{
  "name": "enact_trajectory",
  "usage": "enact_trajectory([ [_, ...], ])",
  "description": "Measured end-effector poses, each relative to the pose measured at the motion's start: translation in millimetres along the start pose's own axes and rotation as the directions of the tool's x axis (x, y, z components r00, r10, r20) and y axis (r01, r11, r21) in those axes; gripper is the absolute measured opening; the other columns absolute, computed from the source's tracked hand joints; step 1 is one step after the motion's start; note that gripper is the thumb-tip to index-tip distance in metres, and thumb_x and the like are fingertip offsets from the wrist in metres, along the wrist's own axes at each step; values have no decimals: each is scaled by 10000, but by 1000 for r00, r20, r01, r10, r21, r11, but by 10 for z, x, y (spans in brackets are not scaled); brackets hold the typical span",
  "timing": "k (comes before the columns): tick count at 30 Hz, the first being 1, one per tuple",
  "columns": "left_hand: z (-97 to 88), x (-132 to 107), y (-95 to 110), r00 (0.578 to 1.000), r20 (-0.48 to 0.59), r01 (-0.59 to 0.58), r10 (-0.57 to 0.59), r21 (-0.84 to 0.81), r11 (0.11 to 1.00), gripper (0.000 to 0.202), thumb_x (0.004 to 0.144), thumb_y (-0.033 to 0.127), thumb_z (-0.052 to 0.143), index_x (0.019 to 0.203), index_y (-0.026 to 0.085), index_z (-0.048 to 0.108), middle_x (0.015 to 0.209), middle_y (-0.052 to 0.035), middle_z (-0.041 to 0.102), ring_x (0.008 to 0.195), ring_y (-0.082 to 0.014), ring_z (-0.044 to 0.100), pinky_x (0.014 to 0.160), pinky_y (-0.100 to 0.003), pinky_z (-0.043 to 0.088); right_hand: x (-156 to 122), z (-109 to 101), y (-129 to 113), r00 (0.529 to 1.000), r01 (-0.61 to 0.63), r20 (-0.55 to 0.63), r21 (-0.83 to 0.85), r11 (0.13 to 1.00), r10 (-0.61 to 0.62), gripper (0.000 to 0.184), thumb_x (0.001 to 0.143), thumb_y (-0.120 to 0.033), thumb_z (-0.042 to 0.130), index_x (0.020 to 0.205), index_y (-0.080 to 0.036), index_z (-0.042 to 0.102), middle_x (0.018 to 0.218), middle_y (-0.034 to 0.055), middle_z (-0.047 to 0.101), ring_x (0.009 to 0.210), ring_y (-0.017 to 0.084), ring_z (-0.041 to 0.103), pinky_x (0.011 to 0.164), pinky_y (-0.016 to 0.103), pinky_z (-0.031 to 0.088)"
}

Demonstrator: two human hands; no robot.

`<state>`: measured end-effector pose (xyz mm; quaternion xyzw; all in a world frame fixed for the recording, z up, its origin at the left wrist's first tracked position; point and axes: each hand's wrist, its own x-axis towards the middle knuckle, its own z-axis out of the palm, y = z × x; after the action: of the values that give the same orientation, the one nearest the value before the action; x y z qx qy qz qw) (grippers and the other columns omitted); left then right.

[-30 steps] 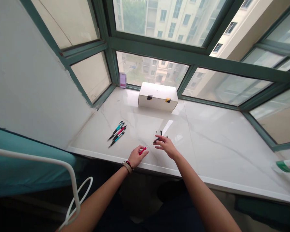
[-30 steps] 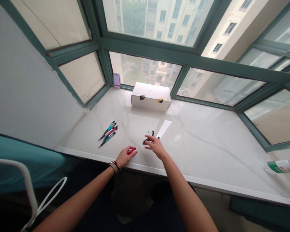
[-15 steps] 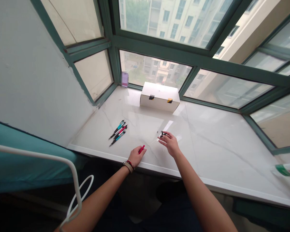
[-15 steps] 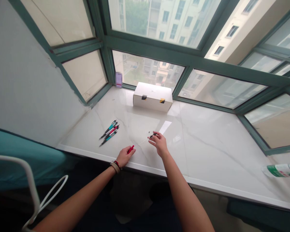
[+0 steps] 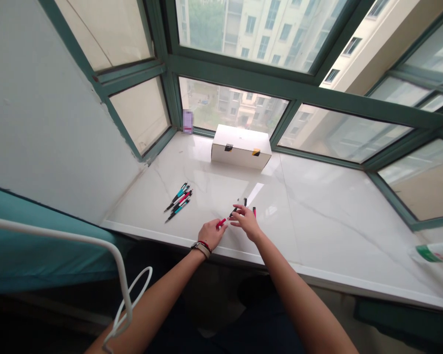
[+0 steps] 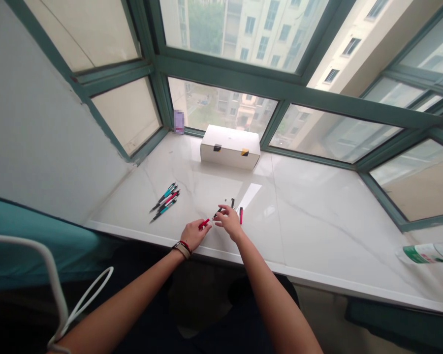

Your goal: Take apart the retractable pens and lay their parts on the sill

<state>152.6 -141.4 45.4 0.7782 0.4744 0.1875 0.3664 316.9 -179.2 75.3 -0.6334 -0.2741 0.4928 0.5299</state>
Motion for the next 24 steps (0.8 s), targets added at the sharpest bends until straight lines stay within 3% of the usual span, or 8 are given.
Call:
enact_trajectory([
  [3,20,-17,-84,999,28,25,-25,-18,1000,325,821,498,560,719,199,637,628,-10,578,579,-137,481,564,-251,273,104,-82,-76,992,50,-110,-50,998,-55,439,737,-340,661,1142,-248,519,851,5,616,776,187,689,658,342,586],
  [7,16,-2,-189,997,44,70,-66,-97,993,311,802,484,574,728,193,657,619,1,579,585,-133,483,572,-243,299,285,-241,-103,986,44,-140,-323,945,-94,342,746,-304,631,1079,-238,592,812,17,642,687,170,668,591,307,564],
  [9,18,16,-236,996,36,83,-78,-160,984,323,797,491,571,755,185,665,603,10,564,584,-131,482,573,-239,309,376,-292,-61,987,31,-118,-503,864,-105,329,753,-256,615,1080,-232,627,793,24,656,664,166,654,616,305,547],
  [12,30,27,-287,998,23,65,-62,-206,976,349,794,509,564,738,175,650,586,23,544,568,-121,463,563,-232,302,480,-295,13,980,63,-75,-756,652,-182,315,765,-196,593,1070,-219,667,798,45,682,776,200,651,739,317,503],
  [14,33,23,-301,999,9,41,-40,-206,978,363,793,518,561,698,174,627,580,30,530,558,-113,443,556,-230,289,521,-265,38,973,81,-47,-848,523,-226,312,779,-180,580,1073,-217,677,838,63,696,867,220,639,794,313,467],
  [16,29,16,-304,1000,2,24,-25,-205,978,377,794,524,555,663,174,601,561,37,500,549,-107,419,548,-229,273,544,-235,43,971,82,-32,-885,458,-237,311,795,-179,568,1084,-219,676,882,77,699,906,224,628,810,304,444],
  [20,13,4,-298,1000,10,-3,5,-210,978,382,797,522,547,634,178,564,540,46,459,541,-103,390,540,-229,255,539,-223,36,969,81,-29,-902,424,-247,289,811,-232,579,1083,-205,674,912,93,693,928,231,617,824,304,426],
  [24,12,-4,-295,1000,-15,-22,19,-201,979,376,802,508,542,619,180,552,539,47,445,542,-104,384,544,-232,252,376,-227,48,935,120,-73,-856,503,-348,284,872,-346,519,1065,-193,661,888,92,688,873,221,624,827,313,429],
])
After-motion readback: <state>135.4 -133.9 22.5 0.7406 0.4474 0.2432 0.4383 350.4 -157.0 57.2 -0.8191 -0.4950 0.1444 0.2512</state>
